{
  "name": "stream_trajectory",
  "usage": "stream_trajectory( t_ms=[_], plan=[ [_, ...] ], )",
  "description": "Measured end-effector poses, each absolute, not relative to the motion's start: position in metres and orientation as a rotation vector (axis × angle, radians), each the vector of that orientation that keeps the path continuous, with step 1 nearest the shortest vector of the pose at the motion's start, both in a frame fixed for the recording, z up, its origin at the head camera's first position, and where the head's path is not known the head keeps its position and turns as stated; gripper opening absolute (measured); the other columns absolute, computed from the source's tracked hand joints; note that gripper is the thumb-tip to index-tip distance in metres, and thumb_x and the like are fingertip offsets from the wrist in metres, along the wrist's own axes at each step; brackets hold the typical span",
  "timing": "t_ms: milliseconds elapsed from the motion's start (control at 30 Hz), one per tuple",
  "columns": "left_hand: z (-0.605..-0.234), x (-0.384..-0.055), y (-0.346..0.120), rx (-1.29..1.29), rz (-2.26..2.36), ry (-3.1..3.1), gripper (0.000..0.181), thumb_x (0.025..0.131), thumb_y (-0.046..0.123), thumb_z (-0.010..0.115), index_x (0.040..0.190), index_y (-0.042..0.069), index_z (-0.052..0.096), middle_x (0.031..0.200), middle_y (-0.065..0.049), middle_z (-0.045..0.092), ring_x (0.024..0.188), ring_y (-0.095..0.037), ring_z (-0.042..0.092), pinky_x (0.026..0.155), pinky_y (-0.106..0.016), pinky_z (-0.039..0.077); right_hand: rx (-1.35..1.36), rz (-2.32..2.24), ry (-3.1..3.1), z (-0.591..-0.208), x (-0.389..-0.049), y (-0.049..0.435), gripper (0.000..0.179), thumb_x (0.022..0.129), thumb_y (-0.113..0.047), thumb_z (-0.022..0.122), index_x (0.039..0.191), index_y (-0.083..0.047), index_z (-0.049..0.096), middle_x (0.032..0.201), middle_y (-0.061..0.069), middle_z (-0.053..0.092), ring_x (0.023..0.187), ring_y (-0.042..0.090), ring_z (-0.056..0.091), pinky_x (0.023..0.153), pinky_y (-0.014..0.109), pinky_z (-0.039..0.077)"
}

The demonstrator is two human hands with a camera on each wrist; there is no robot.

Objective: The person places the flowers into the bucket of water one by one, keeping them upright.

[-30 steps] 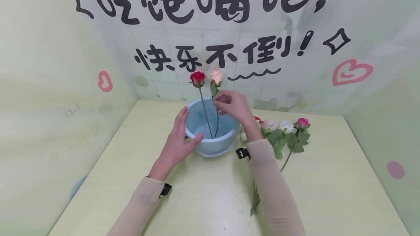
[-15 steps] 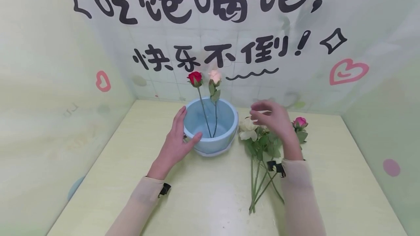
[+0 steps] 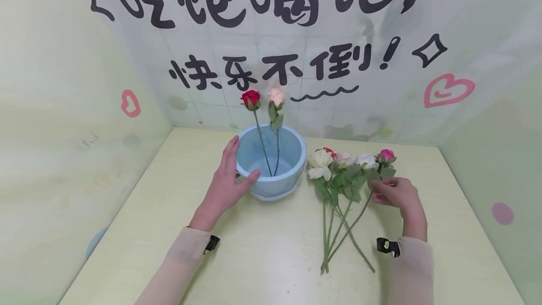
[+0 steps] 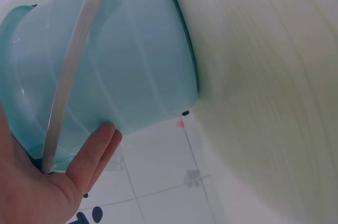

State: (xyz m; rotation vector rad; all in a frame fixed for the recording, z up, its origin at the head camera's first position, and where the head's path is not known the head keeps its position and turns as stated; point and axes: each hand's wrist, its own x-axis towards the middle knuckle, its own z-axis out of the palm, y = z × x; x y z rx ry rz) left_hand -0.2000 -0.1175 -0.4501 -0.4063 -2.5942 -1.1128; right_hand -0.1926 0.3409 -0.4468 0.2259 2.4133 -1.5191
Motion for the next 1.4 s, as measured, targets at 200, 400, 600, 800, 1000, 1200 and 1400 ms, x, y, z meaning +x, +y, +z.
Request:
stream_trajectory(
  t_ms=[200, 400, 600, 800, 1000, 1200, 1400],
  plan=[
    [-0.451, -0.201, -0.115, -0.422, -1.110, -2.578, 0.104, 0.095, 0.072, 0.059, 0.170, 0.014, 0.016, 0.177, 0.009, 0.008, 0.149, -0.033, 0.042, 0.107, -0.056, 0.051, 0.240, -1.617, 2.247, -0.472, -0.183, 0.353, 0.050, 0.109, -0.019, 0.061, 0.130, 0.025, 0.051, 0.094, 0.003, 0.078, 0.079, 0.010, 0.077, 0.078, 0.028, 0.063],
    [-0.453, -0.203, -0.114, -0.416, -1.115, -2.565, 0.103, 0.095, 0.072, 0.059, 0.169, 0.014, 0.017, 0.176, 0.009, 0.009, 0.148, -0.033, 0.043, 0.107, -0.056, 0.051, 0.195, -1.789, 2.082, -0.486, -0.185, 0.351, 0.044, 0.108, -0.013, 0.061, 0.130, 0.025, 0.053, 0.099, 0.008, 0.077, 0.087, 0.016, 0.078, 0.084, 0.031, 0.063],
    [-0.453, -0.202, -0.115, -0.419, -1.125, -2.579, 0.103, 0.095, 0.072, 0.058, 0.170, 0.014, 0.017, 0.177, 0.009, 0.009, 0.149, -0.033, 0.042, 0.107, -0.057, 0.051, 0.157, -1.899, 2.011, -0.491, -0.186, 0.352, 0.024, 0.107, -0.004, 0.060, 0.120, 0.014, 0.067, 0.098, 0.005, 0.077, 0.087, 0.014, 0.077, 0.083, 0.028, 0.062],
    [-0.453, -0.202, -0.115, -0.417, -1.106, -2.576, 0.103, 0.096, 0.073, 0.057, 0.169, 0.013, 0.017, 0.177, 0.009, 0.008, 0.149, -0.031, 0.042, 0.108, -0.056, 0.050, 0.150, -1.922, 2.073, -0.483, -0.186, 0.354, 0.021, 0.107, -0.002, 0.059, 0.118, 0.012, 0.069, 0.097, 0.003, 0.077, 0.086, 0.011, 0.075, 0.082, 0.026, 0.062],
    [-0.453, -0.202, -0.117, -0.413, -1.109, -2.564, 0.102, 0.096, 0.072, 0.058, 0.170, 0.015, 0.017, 0.177, 0.009, 0.008, 0.148, -0.032, 0.043, 0.108, -0.057, 0.050, 0.133, -1.940, 2.172, -0.465, -0.188, 0.351, 0.023, 0.107, -0.007, 0.062, 0.119, 0.012, 0.067, 0.096, 0.001, 0.077, 0.086, 0.009, 0.075, 0.081, 0.026, 0.062],
    [-0.453, -0.203, -0.119, -0.406, -1.116, -2.557, 0.103, 0.095, 0.072, 0.058, 0.170, 0.015, 0.016, 0.176, 0.010, 0.008, 0.147, -0.033, 0.044, 0.106, -0.057, 0.052, 0.071, -1.986, 2.254, -0.448, -0.192, 0.337, 0.027, 0.106, -0.011, 0.065, 0.119, 0.013, 0.065, 0.094, -0.001, 0.077, 0.084, 0.008, 0.075, 0.079, 0.025, 0.063],
    [-0.455, -0.203, -0.117, -0.411, -1.127, -2.564, 0.104, 0.095, 0.072, 0.058, 0.170, 0.014, 0.016, 0.176, 0.011, 0.008, 0.147, -0.033, 0.044, 0.106, -0.057, 0.052, 0.038, -1.997, 2.341, -0.423, -0.193, 0.327, 0.026, 0.105, -0.015, 0.067, 0.119, 0.008, 0.065, 0.093, -0.005, 0.077, 0.082, 0.008, 0.075, 0.078, 0.025, 0.063]
  ],
)
